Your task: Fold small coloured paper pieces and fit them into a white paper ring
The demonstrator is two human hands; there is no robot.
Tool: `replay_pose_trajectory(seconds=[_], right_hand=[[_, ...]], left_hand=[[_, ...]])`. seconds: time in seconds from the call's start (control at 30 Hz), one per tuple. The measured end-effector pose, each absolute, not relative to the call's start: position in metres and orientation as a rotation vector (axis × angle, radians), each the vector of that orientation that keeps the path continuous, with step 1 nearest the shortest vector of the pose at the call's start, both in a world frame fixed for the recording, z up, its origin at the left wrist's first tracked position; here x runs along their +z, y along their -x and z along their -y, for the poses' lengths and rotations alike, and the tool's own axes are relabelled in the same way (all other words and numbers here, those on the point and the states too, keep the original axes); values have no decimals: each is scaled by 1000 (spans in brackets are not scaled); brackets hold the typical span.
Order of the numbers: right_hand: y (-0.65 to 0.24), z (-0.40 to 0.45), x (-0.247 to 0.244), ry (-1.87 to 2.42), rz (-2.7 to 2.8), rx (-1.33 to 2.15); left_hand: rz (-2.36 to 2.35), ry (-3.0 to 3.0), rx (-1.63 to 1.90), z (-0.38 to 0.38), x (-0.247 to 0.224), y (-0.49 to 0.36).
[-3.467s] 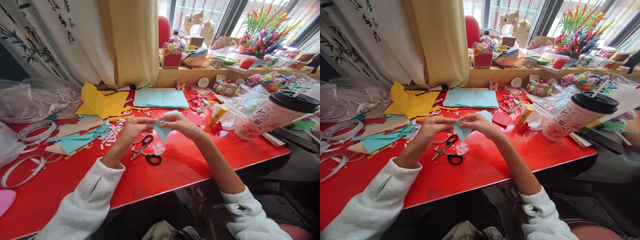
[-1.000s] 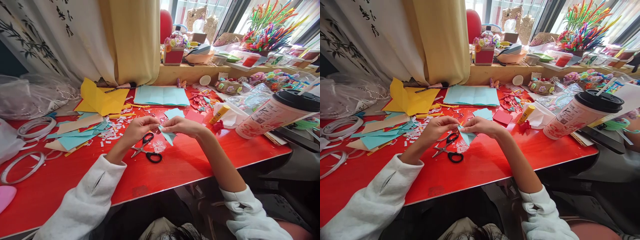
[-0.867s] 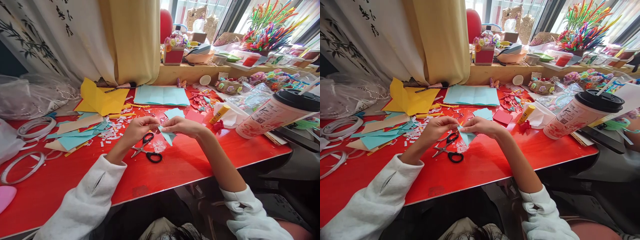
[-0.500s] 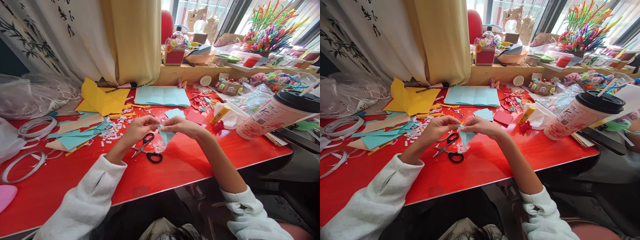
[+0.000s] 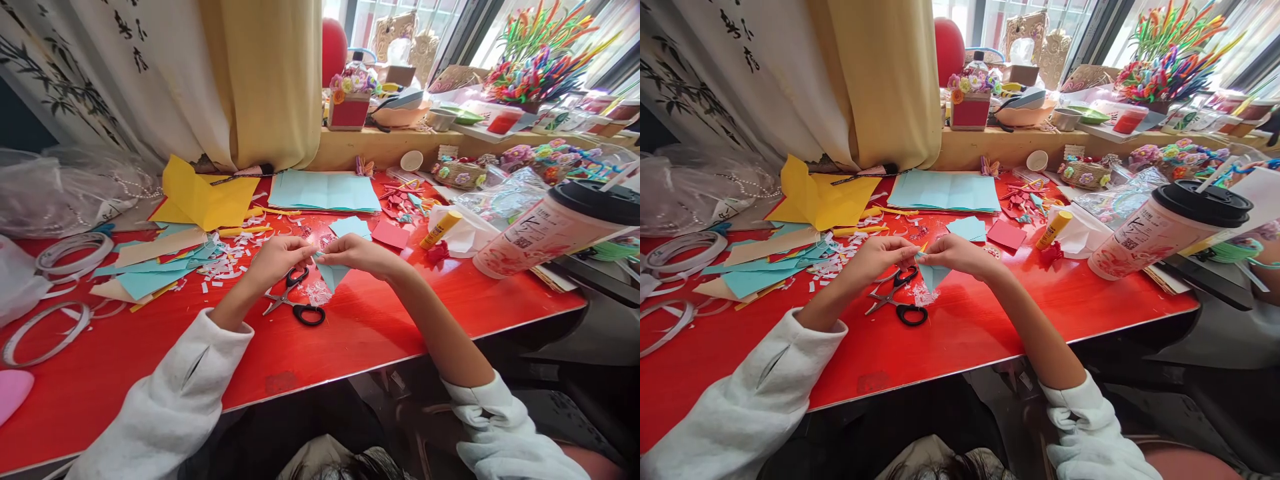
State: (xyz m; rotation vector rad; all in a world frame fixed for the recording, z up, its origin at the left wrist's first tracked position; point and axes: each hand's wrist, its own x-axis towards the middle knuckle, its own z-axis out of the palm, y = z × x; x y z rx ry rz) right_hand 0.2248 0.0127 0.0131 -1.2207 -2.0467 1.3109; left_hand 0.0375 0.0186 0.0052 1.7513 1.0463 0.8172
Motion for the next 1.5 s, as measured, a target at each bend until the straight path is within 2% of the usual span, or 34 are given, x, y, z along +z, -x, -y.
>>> replay_pose_trajectory(seconds=[0.3, 0.53, 1.23, 1.43, 1.5], right_hand=[[-223, -11, 13, 1221, 2090, 1308], [-221, -13, 12, 1244, 2063, 1325], [-217, -10, 6, 1134, 2000, 1385], [-215, -10, 7, 1126, 1849, 1382], [-214, -10, 7, 1120, 1795, 1481]], left_hand=[[-1086, -1787, 820, -17, 4, -39], [-1030, -1604, 840, -20, 2, -40], [-1205, -2166, 868, -13, 10, -38], [-1106, -1967, 880, -15, 8, -37], [-1101, -1935, 878, -17, 6, -37]])
